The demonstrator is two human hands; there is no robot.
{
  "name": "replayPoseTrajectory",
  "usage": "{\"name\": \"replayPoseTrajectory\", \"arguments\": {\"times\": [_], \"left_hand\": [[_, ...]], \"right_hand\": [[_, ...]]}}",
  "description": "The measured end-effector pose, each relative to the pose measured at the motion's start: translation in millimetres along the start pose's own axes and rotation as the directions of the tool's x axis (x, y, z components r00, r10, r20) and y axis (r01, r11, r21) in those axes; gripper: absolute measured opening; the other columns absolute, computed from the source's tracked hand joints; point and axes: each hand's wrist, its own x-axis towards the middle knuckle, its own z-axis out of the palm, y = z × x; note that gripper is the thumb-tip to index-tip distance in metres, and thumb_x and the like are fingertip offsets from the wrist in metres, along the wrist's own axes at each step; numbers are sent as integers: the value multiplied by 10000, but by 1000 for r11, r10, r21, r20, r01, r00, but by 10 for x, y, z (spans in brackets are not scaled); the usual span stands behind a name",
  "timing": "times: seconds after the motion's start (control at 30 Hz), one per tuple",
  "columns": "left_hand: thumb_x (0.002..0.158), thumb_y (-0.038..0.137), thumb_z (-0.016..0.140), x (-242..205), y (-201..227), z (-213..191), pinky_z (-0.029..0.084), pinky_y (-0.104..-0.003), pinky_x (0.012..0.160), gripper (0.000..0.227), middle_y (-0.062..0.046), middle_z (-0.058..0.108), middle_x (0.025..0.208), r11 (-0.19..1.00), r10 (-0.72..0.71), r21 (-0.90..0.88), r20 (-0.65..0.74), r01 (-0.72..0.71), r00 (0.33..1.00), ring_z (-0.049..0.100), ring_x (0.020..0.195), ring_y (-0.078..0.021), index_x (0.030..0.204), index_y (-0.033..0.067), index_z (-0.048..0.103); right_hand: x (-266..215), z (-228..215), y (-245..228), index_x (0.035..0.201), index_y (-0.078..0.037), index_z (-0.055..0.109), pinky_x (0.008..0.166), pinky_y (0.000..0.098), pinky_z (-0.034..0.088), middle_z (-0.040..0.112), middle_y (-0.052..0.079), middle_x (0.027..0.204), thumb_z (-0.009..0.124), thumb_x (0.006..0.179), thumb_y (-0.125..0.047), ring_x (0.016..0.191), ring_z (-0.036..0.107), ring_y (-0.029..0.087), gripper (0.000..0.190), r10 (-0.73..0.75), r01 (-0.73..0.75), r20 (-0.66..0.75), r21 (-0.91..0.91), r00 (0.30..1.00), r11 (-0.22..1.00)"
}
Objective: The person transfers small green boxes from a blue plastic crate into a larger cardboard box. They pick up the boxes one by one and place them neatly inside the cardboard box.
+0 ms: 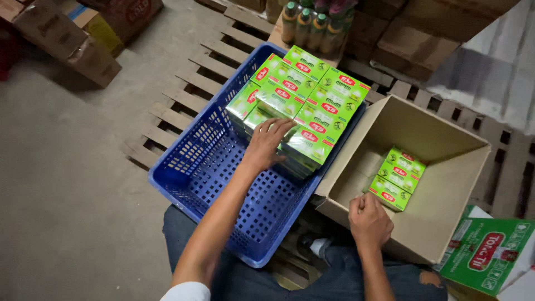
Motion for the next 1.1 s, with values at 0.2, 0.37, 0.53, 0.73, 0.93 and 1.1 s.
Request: {"name": "replayPoseTrajectory", "arguments": {"times": [0.2,0.37,0.53,0.73,0.93,1.1], "left_hand": [[583,398,1108,70,101,210,496,-510,1063,1210,-137,541,1614,998,31,-58,-114,-38,993,564,1358,-345,1588,129,491],[633,110,1058,115,201,159,575,-533,930,1047,-206,508,1509,984,-14,-178,-111,-6,994,575,1306,-419,1513,77,492],[608,17,1011,142,170,113,549,-546,771,1052,-196,492,1387,987,-24,-159,-73,12,997,554,1180,-394,1502,116,466],[618,-24,1008,59,-115,454,471,-450,1169,1027,-199,499,1540,880,-38,-476,-35,17,999,544,1416,-375,1492,90,483],[612,11,940,-143,262,28,447,-409,1196,1071,-172,552,1534,859,-150,-502,-59,101,987,578,1429,-354,1564,101,458],[637,70,1020,-81,859,-386,662,-522,1033,1027,-126,677,1443,712,-336,-661,-24,237,941,649,1360,-449,1539,233,555]], "right_hand": [[-1,145,133,780,-117,459,670,559,436,532,120,711,653,1019,-141,671,570,390,309,-114,122,-65,128,991,984],[-7,103,86,805,-150,511,684,575,465,614,97,774,676,1025,-208,725,631,394,280,-91,94,-83,38,992,995],[31,68,5,811,-178,525,647,579,476,635,74,766,667,1041,-239,717,656,400,278,-45,41,-133,-30,990,999],[48,-1,-10,830,-176,542,655,599,477,666,77,798,685,1056,-275,753,674,421,286,-31,27,-107,-33,994,999],[90,-139,17,826,-170,548,733,594,491,686,87,835,673,1056,-296,829,688,419,290,33,-34,19,80,999,996],[355,-205,280,1275,-49,697,875,441,590,758,165,1097,750,1084,-172,864,730,277,233,175,-311,259,726,950,613]]}}
